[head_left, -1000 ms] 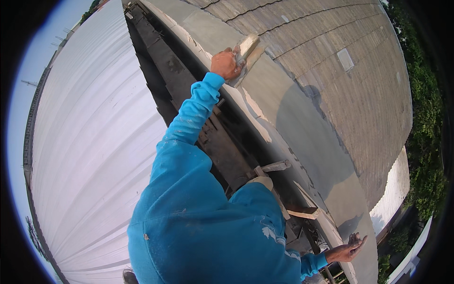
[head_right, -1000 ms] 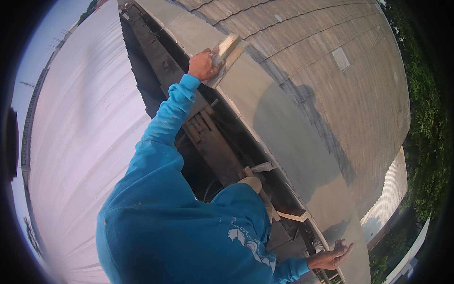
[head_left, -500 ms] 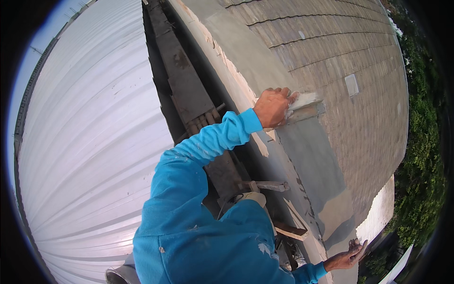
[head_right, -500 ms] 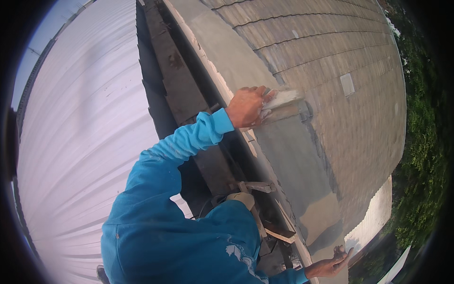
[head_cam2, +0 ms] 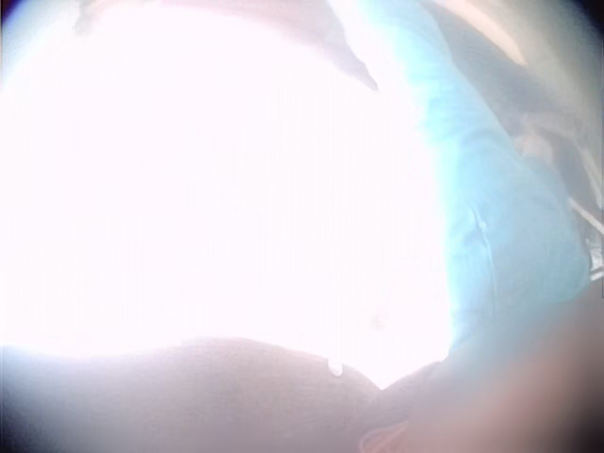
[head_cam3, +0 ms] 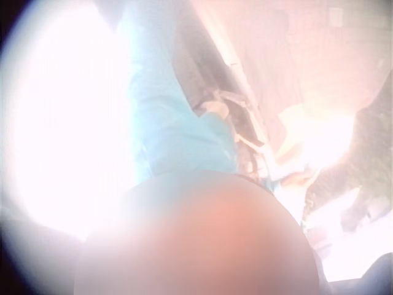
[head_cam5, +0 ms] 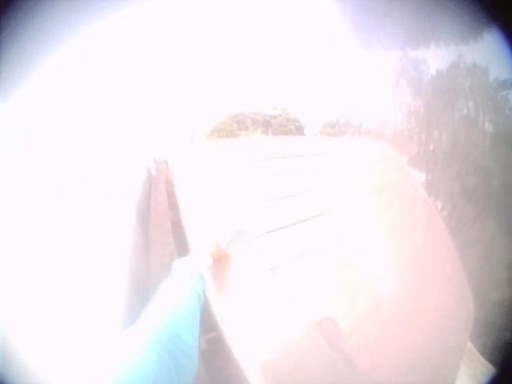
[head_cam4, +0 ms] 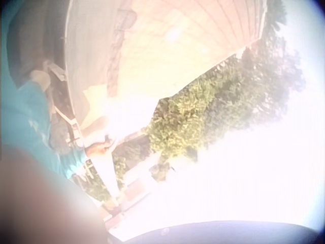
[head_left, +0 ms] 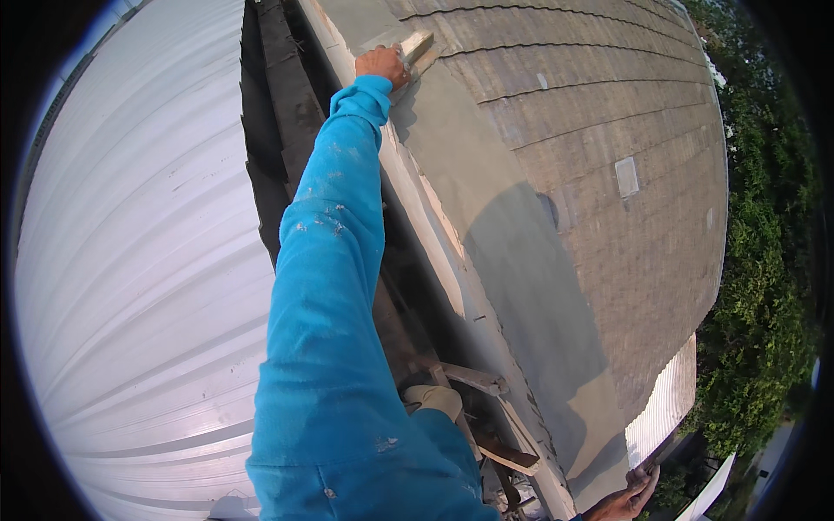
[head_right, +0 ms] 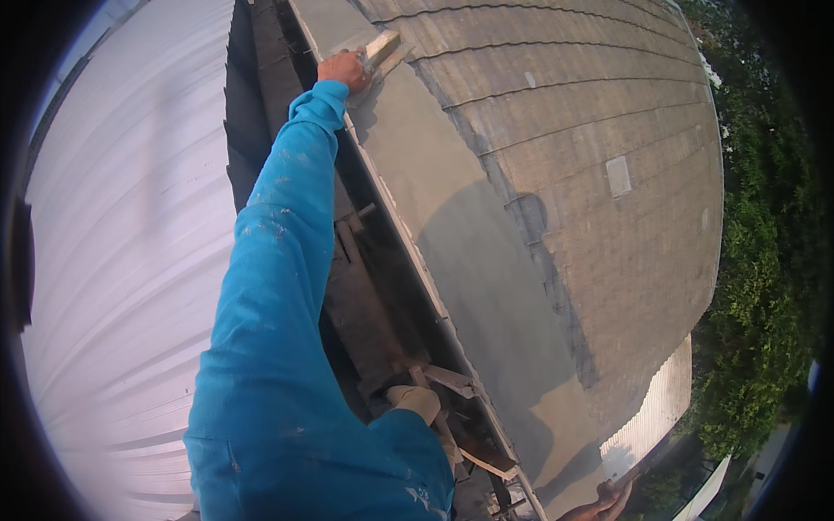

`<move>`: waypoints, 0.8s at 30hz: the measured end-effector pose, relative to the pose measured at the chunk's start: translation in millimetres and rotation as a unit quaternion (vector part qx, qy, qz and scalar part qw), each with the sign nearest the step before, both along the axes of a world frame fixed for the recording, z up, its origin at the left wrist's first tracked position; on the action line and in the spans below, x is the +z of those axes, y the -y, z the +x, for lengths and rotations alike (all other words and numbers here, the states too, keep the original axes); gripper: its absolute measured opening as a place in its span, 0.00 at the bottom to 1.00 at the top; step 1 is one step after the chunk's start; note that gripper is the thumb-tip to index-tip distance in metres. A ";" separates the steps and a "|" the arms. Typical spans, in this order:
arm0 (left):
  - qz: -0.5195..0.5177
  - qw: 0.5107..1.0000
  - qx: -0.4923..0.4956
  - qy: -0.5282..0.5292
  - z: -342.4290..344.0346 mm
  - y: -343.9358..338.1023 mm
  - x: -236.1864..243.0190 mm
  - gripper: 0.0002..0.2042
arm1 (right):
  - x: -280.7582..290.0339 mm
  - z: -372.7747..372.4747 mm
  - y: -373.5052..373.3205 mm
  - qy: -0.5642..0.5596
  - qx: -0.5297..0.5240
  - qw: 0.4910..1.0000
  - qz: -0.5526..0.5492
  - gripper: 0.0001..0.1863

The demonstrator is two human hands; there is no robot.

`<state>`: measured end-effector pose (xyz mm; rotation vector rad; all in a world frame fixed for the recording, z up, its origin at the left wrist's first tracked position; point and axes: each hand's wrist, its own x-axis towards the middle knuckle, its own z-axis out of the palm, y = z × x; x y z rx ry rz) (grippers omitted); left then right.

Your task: The person scoops cement from a bucket using a trowel and applies it to a roof edge, smoothing the surface with a wooden float. The person repeatedly scoops and spreads cement along the roof edge.

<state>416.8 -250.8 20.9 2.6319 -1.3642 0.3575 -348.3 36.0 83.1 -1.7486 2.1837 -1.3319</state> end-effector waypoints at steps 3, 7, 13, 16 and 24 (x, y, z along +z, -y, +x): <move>-0.008 0.998 0.061 -0.010 26.2 19.1 0.1 0.22 | 9.8 12.2 0.1 -0.028 0.004 1.000 0.008 0.19; -0.074 0.985 0.155 0.001 81.2 37.6 -16.1 0.16 | 8.8 -3.6 -7.9 -0.078 0.012 0.996 0.031 0.19; -0.081 0.969 0.235 -0.014 109.3 58.7 -16.2 0.15 | 43.0 -13.9 -33.3 -0.239 -0.016 0.956 0.168 0.18; -0.062 0.973 0.222 -0.005 115.9 64.8 -22.8 0.16 | 31.7 -53.0 -55.0 -0.287 -0.038 0.948 0.135 0.17; 0.012 0.995 0.096 0.032 98.3 32.9 -10.7 0.17 | -13.2 -145.4 -104.5 -0.381 -0.086 0.918 0.070 0.17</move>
